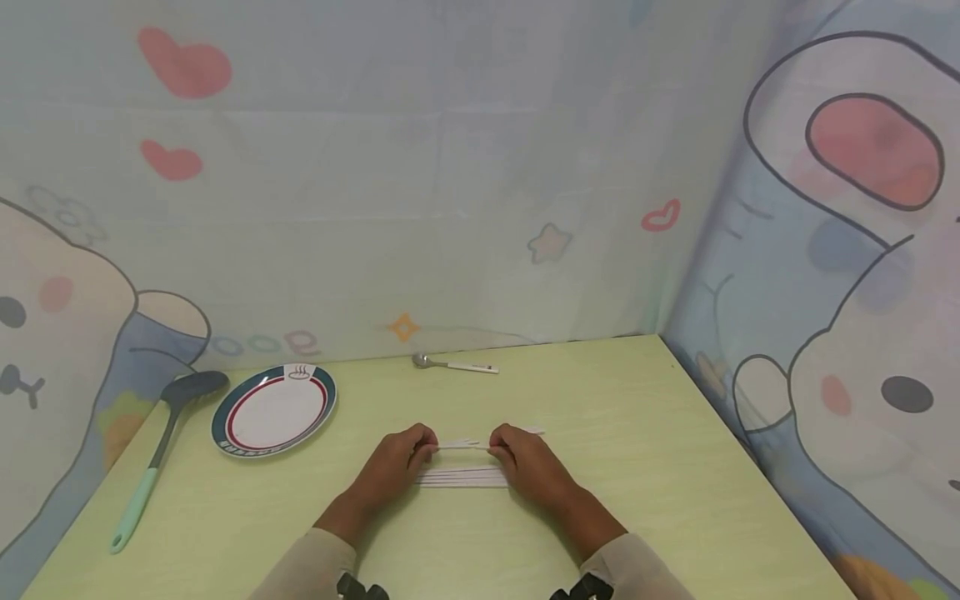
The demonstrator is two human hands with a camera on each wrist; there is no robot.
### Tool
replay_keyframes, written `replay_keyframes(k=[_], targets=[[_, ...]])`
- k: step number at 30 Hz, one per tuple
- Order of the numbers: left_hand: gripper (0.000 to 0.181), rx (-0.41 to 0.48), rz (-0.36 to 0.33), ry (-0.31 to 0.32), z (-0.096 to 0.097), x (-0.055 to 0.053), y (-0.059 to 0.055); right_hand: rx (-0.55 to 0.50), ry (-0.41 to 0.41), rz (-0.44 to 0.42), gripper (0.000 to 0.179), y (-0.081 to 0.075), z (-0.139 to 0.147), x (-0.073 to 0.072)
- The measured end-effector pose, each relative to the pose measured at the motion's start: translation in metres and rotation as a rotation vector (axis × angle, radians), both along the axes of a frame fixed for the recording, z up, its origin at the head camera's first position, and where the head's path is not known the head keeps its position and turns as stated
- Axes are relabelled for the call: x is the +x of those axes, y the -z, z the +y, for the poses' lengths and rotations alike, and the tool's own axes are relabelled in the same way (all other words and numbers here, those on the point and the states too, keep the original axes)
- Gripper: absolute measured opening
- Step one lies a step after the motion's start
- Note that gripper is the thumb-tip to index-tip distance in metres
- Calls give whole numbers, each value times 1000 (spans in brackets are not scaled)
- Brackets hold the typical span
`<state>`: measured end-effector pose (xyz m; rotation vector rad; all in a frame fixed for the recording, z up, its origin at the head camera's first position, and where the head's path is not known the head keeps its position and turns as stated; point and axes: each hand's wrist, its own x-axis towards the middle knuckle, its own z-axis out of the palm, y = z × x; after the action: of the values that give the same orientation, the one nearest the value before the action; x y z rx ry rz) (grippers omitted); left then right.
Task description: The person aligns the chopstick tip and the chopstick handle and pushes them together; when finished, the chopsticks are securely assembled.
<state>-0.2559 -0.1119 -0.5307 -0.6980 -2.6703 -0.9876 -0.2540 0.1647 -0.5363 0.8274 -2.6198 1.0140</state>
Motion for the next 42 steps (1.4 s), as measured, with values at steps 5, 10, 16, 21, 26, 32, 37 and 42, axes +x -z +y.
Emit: replay_keyframes(k=[5, 10, 16, 21, 26, 32, 37, 42], targets=[[6, -22, 60, 53, 1, 1, -1, 6, 9, 25, 4, -3, -2, 3], [11, -81, 159, 132, 3, 3, -3, 21, -69, 155, 13, -2, -6, 3], [11, -31, 180, 158, 6, 6, -5, -31, -128, 236, 10, -1, -10, 6], [8, 41, 244, 194, 12, 9, -5, -101, -113, 324, 12, 0, -16, 7], [8, 69, 264, 200, 19, 10, -5, -131, -85, 372, 16, -4, -17, 8], [11, 43, 214, 113, 14, 10, 0, -86, -108, 228, 7, -5, -8, 1], [17, 5, 200, 66, 4, 5, 6, -48, -43, 160, 9, 0, 5, -5], [15, 72, 226, 76, -3, 2, 9, -24, -40, 141, 10, 1, 12, -6]])
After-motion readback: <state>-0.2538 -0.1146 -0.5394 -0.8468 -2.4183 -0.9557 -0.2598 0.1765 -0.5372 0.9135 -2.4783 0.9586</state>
